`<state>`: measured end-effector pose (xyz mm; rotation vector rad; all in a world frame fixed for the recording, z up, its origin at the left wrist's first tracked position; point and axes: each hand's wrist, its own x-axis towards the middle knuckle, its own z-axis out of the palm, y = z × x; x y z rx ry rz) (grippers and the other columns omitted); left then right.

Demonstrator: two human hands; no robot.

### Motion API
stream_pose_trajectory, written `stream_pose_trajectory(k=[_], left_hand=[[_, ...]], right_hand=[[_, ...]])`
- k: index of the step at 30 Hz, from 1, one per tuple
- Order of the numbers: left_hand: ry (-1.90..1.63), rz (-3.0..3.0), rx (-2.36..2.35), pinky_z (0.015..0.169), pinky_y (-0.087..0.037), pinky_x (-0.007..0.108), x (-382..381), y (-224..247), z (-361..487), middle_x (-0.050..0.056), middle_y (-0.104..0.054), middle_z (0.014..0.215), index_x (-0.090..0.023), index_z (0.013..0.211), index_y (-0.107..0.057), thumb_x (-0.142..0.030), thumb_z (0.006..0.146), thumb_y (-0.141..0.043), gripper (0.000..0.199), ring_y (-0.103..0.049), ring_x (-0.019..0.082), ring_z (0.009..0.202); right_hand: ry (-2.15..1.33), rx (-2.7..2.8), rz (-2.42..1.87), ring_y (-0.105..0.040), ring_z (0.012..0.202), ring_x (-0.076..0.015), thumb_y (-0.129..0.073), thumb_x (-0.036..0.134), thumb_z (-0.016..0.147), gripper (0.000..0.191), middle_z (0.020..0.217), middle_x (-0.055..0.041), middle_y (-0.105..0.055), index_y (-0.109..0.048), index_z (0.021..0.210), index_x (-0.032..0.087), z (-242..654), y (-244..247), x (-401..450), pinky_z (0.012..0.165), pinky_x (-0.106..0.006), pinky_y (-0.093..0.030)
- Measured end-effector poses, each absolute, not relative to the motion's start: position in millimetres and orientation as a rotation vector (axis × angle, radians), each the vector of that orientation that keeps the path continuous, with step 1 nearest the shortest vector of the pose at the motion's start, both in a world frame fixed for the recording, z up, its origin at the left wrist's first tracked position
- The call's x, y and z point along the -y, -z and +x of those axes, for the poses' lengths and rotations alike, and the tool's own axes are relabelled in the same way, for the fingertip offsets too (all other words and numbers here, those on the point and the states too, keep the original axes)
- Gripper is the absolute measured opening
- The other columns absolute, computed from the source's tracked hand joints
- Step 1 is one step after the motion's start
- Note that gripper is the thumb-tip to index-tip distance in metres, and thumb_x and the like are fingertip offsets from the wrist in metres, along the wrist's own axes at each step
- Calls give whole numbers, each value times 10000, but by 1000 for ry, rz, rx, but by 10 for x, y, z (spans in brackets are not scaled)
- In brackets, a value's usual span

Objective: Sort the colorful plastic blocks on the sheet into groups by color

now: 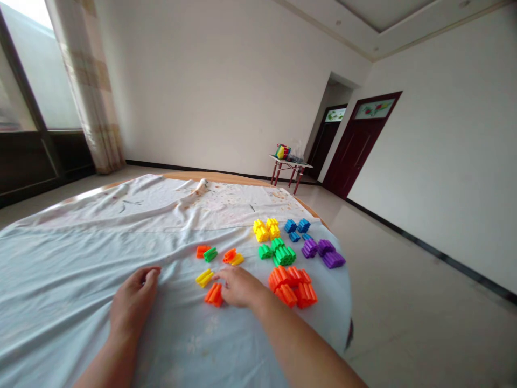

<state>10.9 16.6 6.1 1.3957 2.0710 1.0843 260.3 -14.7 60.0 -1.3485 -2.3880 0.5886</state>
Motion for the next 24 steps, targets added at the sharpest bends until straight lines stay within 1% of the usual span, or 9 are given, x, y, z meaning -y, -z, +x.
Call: stream_pose_trajectory(k=[2,3,5,6,8,11,15,20,24], left_hand=[[-1072,1402,-2067,719,-417,278,-178,-60,100,67,-686,961,-213,1000,-651,-466,781,-406,415,-602,214,898],[-1063,1407,-2068,713,-416,280,-182,-59,95,69,-685,963,-214,1006,-651,-469,781,-408,418,-601,218,899],[-1041,1411,-2081,704,-413,284,-189,-53,84,72,-683,966,-217,1013,-650,-478,779,-408,426,-599,227,899],[-1035,1412,-2086,702,-413,284,-192,-49,79,70,-682,964,-219,1015,-649,-483,779,-405,429,-599,229,898],[-1042,1413,-2084,706,-413,281,-194,-44,73,63,-680,957,-223,1015,-645,-487,779,-398,431,-601,224,900],[-1054,1415,-2080,728,-415,276,-191,-50,76,57,-677,954,-221,1002,-642,-485,775,-395,427,-602,220,922],[-1008,1411,-2109,741,-418,290,-188,-53,75,60,-674,975,-227,1006,-640,-495,767,-386,439,-599,236,953],[-1003,1461,-2108,756,-430,313,-199,-22,53,63,-663,1020,-241,1027,-635,-546,777,-353,485,-597,253,981],[-997,1492,-2168,686,-451,321,-230,39,20,46,-682,943,-256,1000,-651,-567,780,-347,488,-622,253,876]], right_hand=[[-416,2269,-1398,-563,1108,-199,-516,85,770,400,1131,-97,-644,-639,1144,157,2566,-529,206,970,-288,-427],[-363,2221,-1416,-548,1124,-205,-532,128,795,367,1135,-102,-635,-634,1146,156,2545,-491,241,983,-299,-421],[-314,2171,-1451,-546,1107,-226,-591,286,819,318,1093,-101,-639,-647,1108,165,2506,-409,309,987,-333,-422],[-313,2171,-1473,-554,1080,-237,-621,366,805,337,1059,-97,-644,-657,1077,170,2490,-370,337,978,-349,-430],[-325,2196,-1507,-570,1026,-243,-663,440,766,369,1002,-88,-650,-670,1025,176,2472,-307,374,950,-363,-447],[-343,2248,-1465,-582,997,-216,-655,330,779,278,995,-68,-655,-665,1014,182,2488,-284,399,935,-335,-450],[-375,2288,-1315,-580,1035,-194,-643,218,759,352,1071,-64,-655,-635,1107,170,2565,-349,454,972,-308,-421],[-447,2301,-1342,-578,1050,-208,-653,210,757,359,1082,-91,-650,-657,1113,165,2633,-317,532,978,-301,-424],[-478,2241,-1317,-587,1028,-210,-684,248,756,383,1054,-84,-652,-656,1134,193,2656,-268,569,966,-305,-438]])
